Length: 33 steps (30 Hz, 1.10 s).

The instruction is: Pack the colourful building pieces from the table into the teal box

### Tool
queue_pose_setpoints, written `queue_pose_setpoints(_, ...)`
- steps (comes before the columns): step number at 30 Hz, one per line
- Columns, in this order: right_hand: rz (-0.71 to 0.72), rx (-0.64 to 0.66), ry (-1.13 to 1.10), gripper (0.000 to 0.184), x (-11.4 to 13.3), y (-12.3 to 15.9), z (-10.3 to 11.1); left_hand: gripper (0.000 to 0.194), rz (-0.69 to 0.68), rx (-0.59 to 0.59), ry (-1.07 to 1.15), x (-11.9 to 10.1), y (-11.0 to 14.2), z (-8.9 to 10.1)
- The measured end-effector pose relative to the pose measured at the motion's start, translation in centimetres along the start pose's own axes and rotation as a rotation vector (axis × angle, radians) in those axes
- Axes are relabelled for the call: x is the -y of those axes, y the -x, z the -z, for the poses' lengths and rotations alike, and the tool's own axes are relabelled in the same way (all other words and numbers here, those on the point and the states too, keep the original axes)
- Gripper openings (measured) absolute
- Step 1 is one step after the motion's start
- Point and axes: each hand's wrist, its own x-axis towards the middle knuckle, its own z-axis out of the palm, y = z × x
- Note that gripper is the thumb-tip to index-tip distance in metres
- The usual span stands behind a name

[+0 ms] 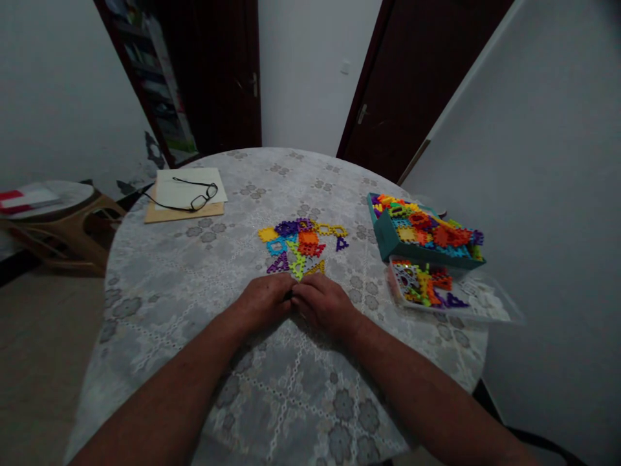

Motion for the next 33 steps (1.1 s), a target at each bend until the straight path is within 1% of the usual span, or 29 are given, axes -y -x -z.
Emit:
queue_pose_setpoints(1,-0.016,0.006,-0.002,0.02,-0.2,0.1,0.3,0.007,-0.004,-0.014,0.014,0.1,0.0,0.0)
queue_pose_setpoints(3,-0.087,0.065,-0.01,0.024,-0.6,0.4,0.9,0.008,-0.004,-0.038,0.028,0.3,-0.1,-0.1)
queue_pose_setpoints(5,-0.159,0.14,-0.022,0.023,-1.1,0.8,1.1,0.009,0.011,-0.039,0.013,0.5,-0.2,-0.2)
queue_pose_setpoints(7,-0.189,0.18,-0.046,0.021,-1.5,1.1,1.0,0.01,0.035,-0.039,-0.011,0.6,-0.2,-0.3)
queue_pose_setpoints(10,-0.212,0.161,-0.066,0.022,-1.9,1.3,0.5,0.011,0.045,-0.061,-0.015,0.8,-0.2,-0.4)
queue_pose_setpoints(14,-0.234,0.142,-0.02,0.009,-2.2,1.1,-0.1,0.014,0.029,-0.076,0.021,1.1,-0.3,-0.4)
queue_pose_setpoints(18,-0.236,0.157,0.018,0.009,-2.3,0.9,-0.4,0.017,0.021,-0.068,0.057,1.3,-0.4,-0.5)
queue_pose_setpoints(22,-0.234,0.142,-0.063,0.007,-2.5,0.6,0.1,0.021,-0.012,-0.069,0.092,1.6,-0.2,-0.2)
queue_pose_setpoints(25,-0.222,0.1,-0.155,0.009,-2.9,0.7,0.8,0.027,-0.011,-0.039,0.111,1.8,0.0,0.3)
queue_pose_setpoints(28,-0.214,0.077,-0.197,0.011,-3.2,0.9,1.2,0.026,0.002,-0.015,0.11,2.0,0.1,0.7)
queue_pose_setpoints(31,-0.202,0.074,-0.216,0.017,-3.0,1.0,1.2,0.022,0.019,-0.025,0.092,2.1,0.0,0.6)
queue_pose_setpoints(33,-0.203,0.066,-0.209,0.017,-2.8,0.9,1.1,0.021,0.032,-0.036,0.094,2.2,-0.1,0.6)
